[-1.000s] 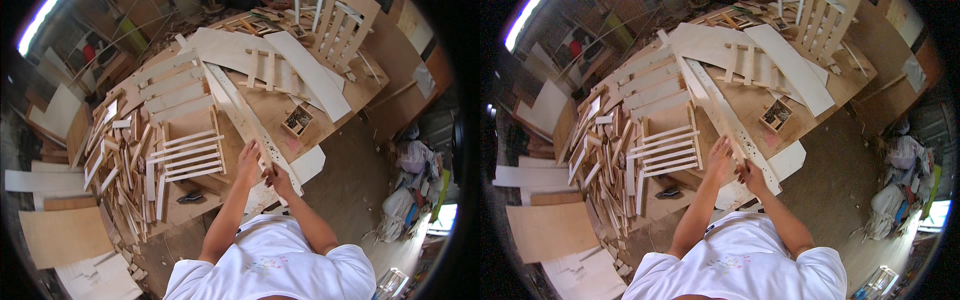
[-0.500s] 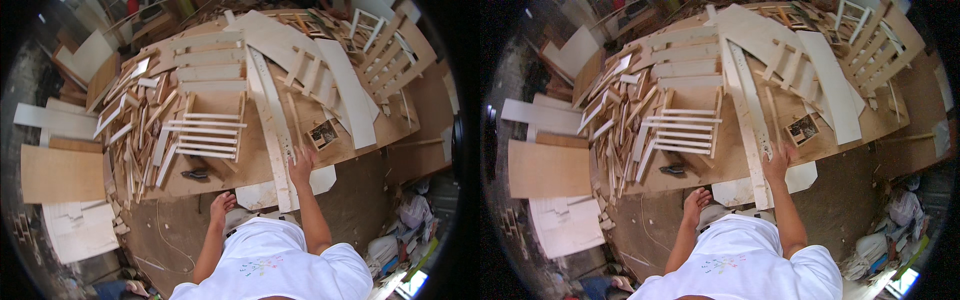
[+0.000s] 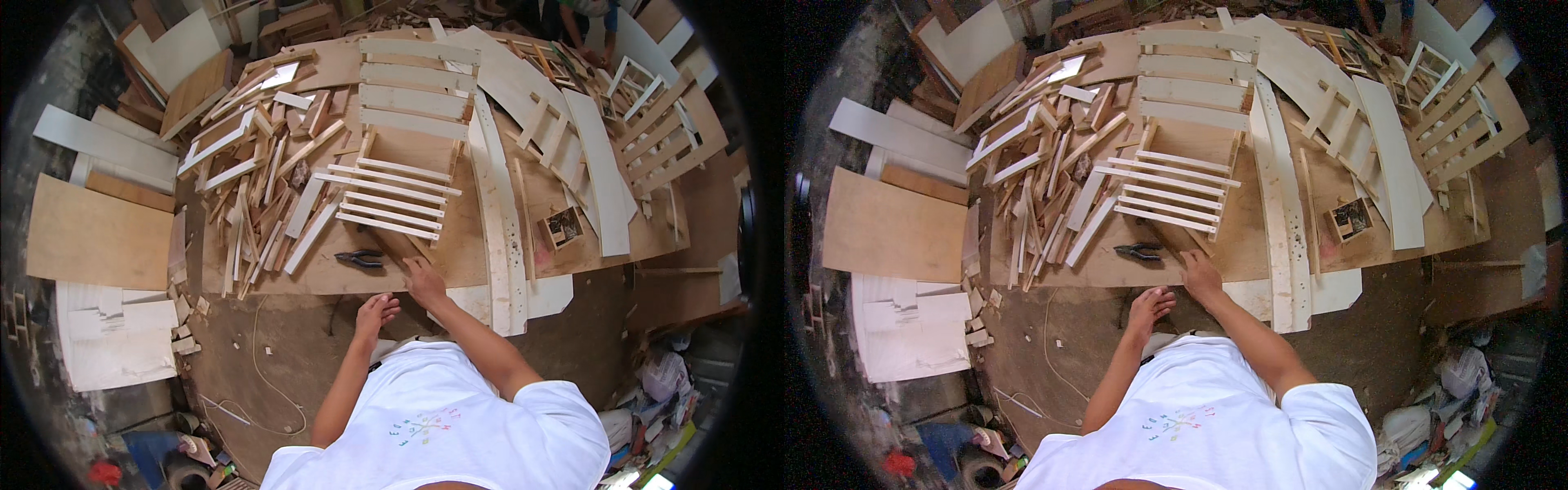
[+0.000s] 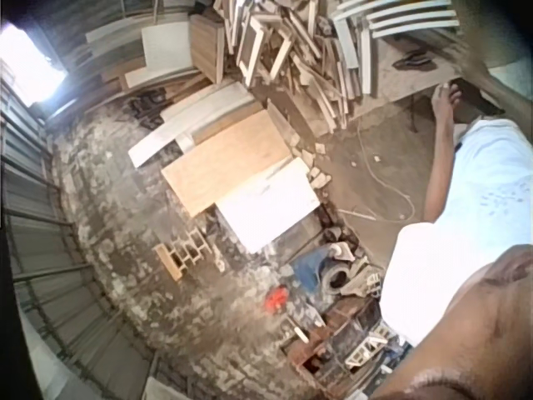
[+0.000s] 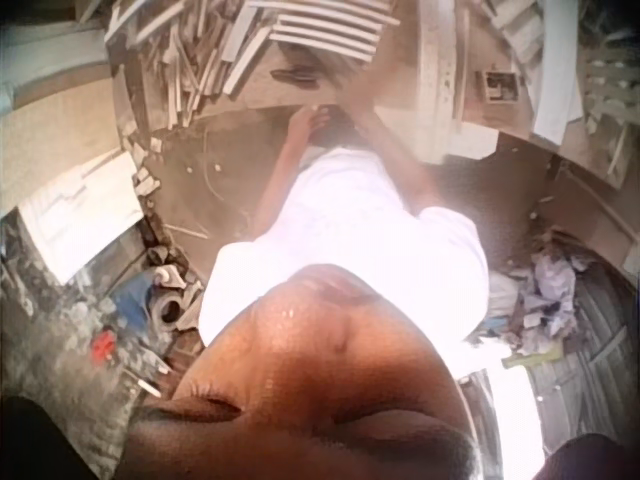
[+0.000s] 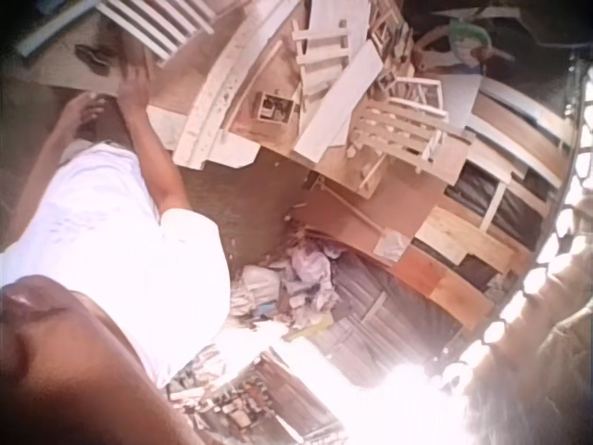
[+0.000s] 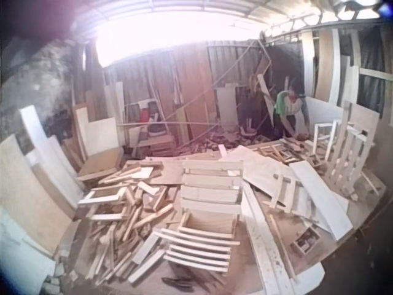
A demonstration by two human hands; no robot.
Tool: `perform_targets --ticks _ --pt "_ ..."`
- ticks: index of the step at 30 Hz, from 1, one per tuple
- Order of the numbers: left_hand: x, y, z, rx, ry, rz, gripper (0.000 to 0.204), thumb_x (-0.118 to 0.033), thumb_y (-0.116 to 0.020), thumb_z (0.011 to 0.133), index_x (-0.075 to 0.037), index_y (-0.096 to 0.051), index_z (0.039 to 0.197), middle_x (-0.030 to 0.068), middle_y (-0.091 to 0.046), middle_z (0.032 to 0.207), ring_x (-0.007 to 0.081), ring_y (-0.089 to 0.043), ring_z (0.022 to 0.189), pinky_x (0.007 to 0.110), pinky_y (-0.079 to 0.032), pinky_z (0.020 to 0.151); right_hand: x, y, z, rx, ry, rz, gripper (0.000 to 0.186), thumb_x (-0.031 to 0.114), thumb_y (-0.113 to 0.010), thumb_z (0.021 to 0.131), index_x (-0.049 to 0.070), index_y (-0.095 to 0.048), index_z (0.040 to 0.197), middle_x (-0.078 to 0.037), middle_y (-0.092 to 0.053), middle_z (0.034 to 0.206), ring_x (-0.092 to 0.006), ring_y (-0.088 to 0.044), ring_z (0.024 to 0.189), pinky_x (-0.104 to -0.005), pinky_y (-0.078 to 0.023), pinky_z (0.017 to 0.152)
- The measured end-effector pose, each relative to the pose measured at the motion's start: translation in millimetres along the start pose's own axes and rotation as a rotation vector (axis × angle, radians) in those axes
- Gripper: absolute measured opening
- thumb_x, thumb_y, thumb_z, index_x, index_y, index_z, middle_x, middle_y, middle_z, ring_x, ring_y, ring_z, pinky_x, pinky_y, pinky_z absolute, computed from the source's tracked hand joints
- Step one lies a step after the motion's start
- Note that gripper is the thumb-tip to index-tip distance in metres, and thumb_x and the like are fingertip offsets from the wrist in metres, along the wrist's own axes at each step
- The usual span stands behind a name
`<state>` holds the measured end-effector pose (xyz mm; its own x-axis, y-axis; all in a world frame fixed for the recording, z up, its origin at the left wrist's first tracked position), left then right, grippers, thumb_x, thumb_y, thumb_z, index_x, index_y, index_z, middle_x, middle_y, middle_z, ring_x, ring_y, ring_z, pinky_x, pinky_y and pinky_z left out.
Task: The person builds a wooden chair by nailing slats to the frame with a hammer and trimming a wooden piece using pliers.
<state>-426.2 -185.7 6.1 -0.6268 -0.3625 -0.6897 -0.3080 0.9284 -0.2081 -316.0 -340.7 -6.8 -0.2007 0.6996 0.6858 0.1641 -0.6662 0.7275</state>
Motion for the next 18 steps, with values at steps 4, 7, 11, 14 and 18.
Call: perform_targets --ticks 4,7,11,14,18 --pt "-11 53 1 0.019 -0.016 0.040 0.040 -0.031 -0.057 0.110 -0.001 -0.063 0.136 0.0123 -0.074 0.122 0.0203 -0.073 0.106 0.032 -0.056 0.090 10 -33 27 -0.056 -0.123 -0.187 0.048 0.025 -0.077 0.090 0.012 -0.065 0.135 -0.017 -0.063 0.125 -0.0440 -0.065 0.110 -0.0526 -0.054 0.095" --pt "-13 97 5 0.001 -0.036 -0.006 0.040 -0.030 -0.056 0.110 -0.001 -0.063 0.136 0.0123 -0.074 0.122 0.0203 -0.073 0.106 0.031 -0.057 0.089 9 -45 36 -0.039 -0.172 -0.171 0.049 0.026 -0.076 0.090 0.014 -0.065 0.136 -0.017 -0.062 0.123 -0.0426 -0.065 0.110 -0.0520 -0.054 0.094" --pt "-7 160 12 -0.041 0.025 -0.032 0.038 -0.028 -0.054 0.110 -0.002 -0.063 0.136 0.0125 -0.074 0.122 0.0199 -0.073 0.105 0.031 -0.057 0.088 17 -54 2 -0.020 -0.193 -0.062 0.045 0.023 -0.073 0.092 0.013 -0.066 0.135 -0.016 -0.062 0.125 -0.0389 -0.065 0.113 -0.0494 -0.054 0.096" --pt "-17 196 32 -0.111 -0.132 0.168 0.035 -0.025 -0.061 0.106 -0.004 -0.064 0.135 0.0114 -0.075 0.117 0.0240 -0.072 0.107 0.035 -0.057 0.088 17 -62 -24 -0.130 -0.242 -0.069 0.049 0.017 -0.071 0.092 0.013 -0.062 0.141 -0.016 -0.059 0.130 -0.0384 -0.064 0.116 -0.0488 -0.054 0.096" --pt "-48 228 52 -0.433 -0.602 0.821 0.039 -0.011 -0.072 0.095 -0.006 -0.066 0.133 0.0164 -0.070 0.125 0.0353 -0.066 0.118 0.045 -0.052 0.103 47 -66 -34 -0.233 -0.159 -0.153 0.056 0.011 -0.069 0.090 0.014 -0.059 0.145 -0.019 -0.053 0.139 -0.0401 -0.061 0.121 -0.0492 -0.053 0.100"
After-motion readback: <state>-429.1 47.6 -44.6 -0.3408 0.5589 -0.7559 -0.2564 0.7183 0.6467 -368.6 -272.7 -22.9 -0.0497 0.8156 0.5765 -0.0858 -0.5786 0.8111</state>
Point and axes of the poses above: each hand's wrist, its own z-axis towards the middle knuckle, its own y-axis out of the back of the hand, x = y × z, the point moved 5 cm from there along z, towards the middle knuckle
